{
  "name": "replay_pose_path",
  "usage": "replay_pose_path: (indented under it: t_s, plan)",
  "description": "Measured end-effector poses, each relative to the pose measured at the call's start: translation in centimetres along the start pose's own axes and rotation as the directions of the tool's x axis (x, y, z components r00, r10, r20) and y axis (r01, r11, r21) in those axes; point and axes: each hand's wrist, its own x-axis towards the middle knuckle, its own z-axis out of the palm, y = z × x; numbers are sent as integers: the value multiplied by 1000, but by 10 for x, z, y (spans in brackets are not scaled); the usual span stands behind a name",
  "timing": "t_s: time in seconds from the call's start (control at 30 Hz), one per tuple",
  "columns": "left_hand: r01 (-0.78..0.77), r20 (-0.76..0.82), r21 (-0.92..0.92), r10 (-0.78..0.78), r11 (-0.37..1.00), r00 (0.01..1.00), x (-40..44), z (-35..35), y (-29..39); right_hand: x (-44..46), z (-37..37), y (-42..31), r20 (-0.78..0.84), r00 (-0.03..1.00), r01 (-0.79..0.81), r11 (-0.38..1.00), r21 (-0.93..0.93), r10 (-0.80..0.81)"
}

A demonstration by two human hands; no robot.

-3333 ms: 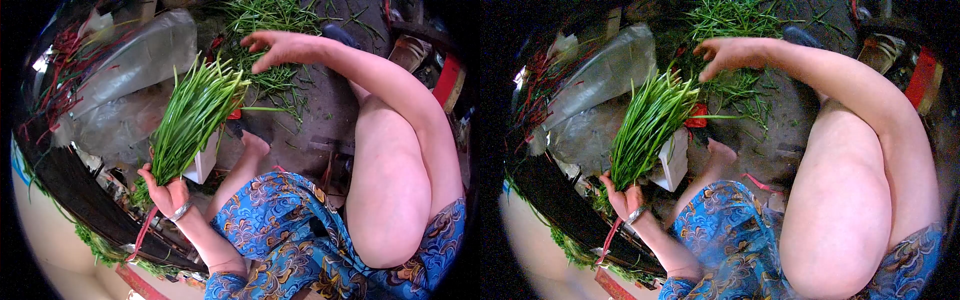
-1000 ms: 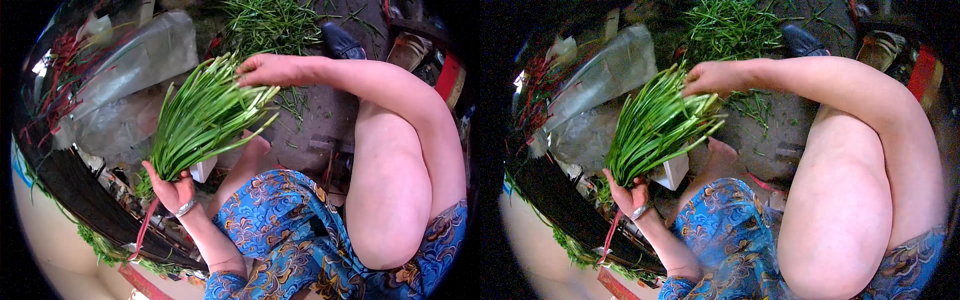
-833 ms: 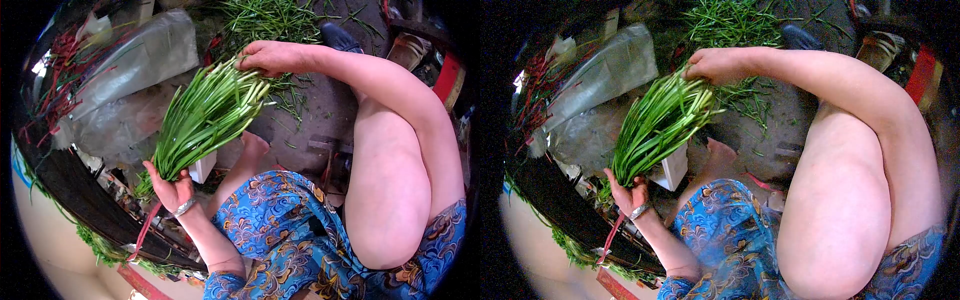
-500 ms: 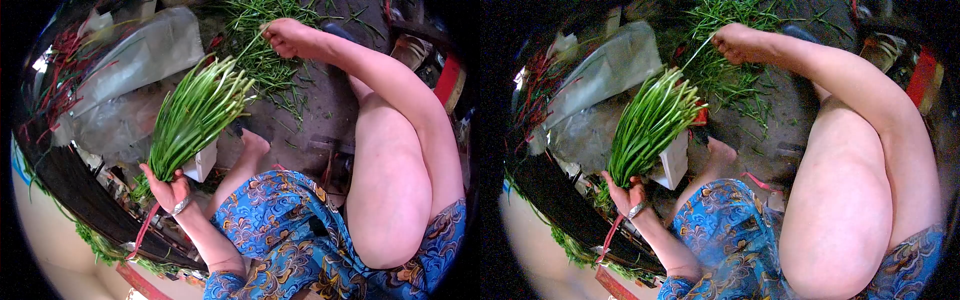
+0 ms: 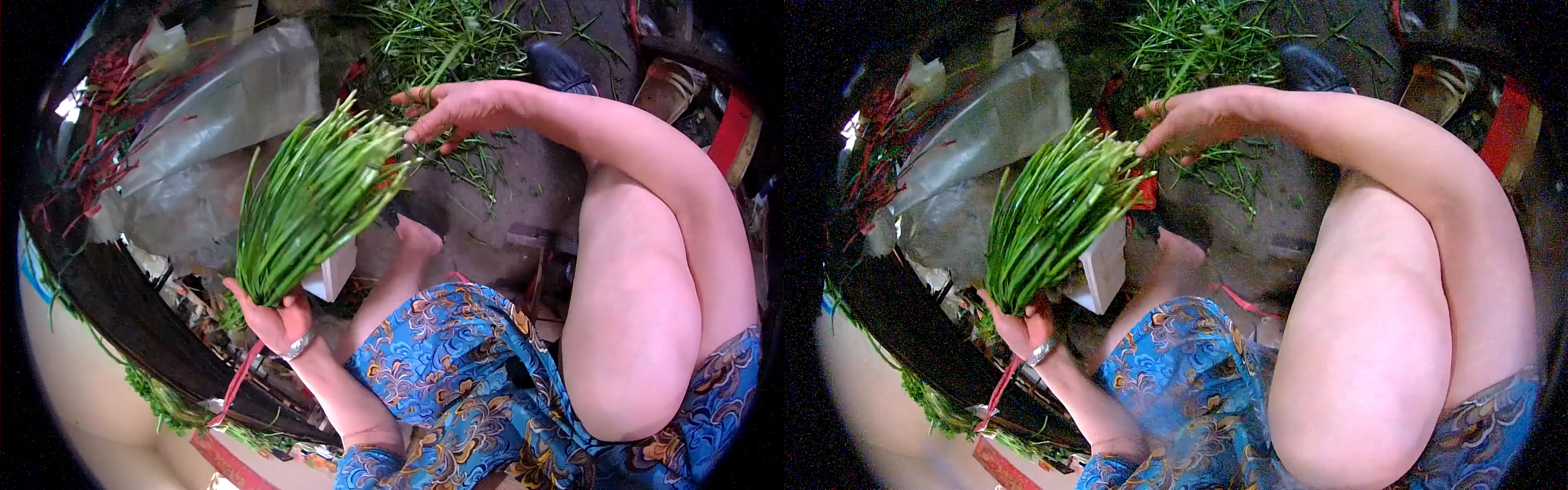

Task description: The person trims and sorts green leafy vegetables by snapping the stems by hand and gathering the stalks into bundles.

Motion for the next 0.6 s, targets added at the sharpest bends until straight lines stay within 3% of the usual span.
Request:
replay_pose_path:
  t_s: [0.07, 0.1, 0.13, 0.2, 0.23, 0.27, 0.33, 0.37, 0.4, 0.47, 0.5, 0.6]
  plan:
    - [-29, -12, 1, 29, 1000, 999, -10, 22, -5, 5, 5, 7, 144, 989, -7, 982, 188, -20]
    - [-30, 19, 10, 30, 999, 999, -12, 26, -7, -5, 25, -3, 239, 962, 51, 945, 323, -133]
    - [-31, 19, 9, 31, 999, 999, -14, 36, -10, -1, 29, -1, 284, 959, -89, 927, 364, -19]
    - [-80, -272, -52, 64, 995, 960, -14, 55, -15, 1, 36, -5, 277, 957, -161, 958, 239, 91]
    - [-79, -214, -2, 76, 997, 974, -9, 46, -15, -3, 39, -11, 290, 954, -138, 966, 217, 71]
    - [-82, -213, 0, 80, 997, 974, -8, 38, -13, -15, 41, -14, 192, 980, -83, 979, 185, 46]
    - [-64, -66, 88, 70, 994, 995, -11, 28, -10, -7, 35, -7, 154, 984, -102, 989, 109, 85]
    - [-53, -58, 62, 56, 997, 997, -11, 26, -10, -3, 25, -6, 178, 980, -83, 995, -57, 92]
    - [-53, -60, 61, 57, 997, 997, -10, 25, -10, -5, 24, -9, 132, 988, -71, 997, -23, 73]
    - [-65, -38, 18, 65, 998, 997, -6, 21, -11, -4, 13, -5, 4, 991, -133, 975, -177, 136]
    - [-90, -114, -6, 89, 996, 990, -4, 19, -11, -8, 8, -7, 12, 990, -135, 972, -191, 139]
    - [-105, -53, 9, 105, 994, 993, -1, 8, -5, -9, -10, -7, -22, 994, -109, 967, -231, 106]
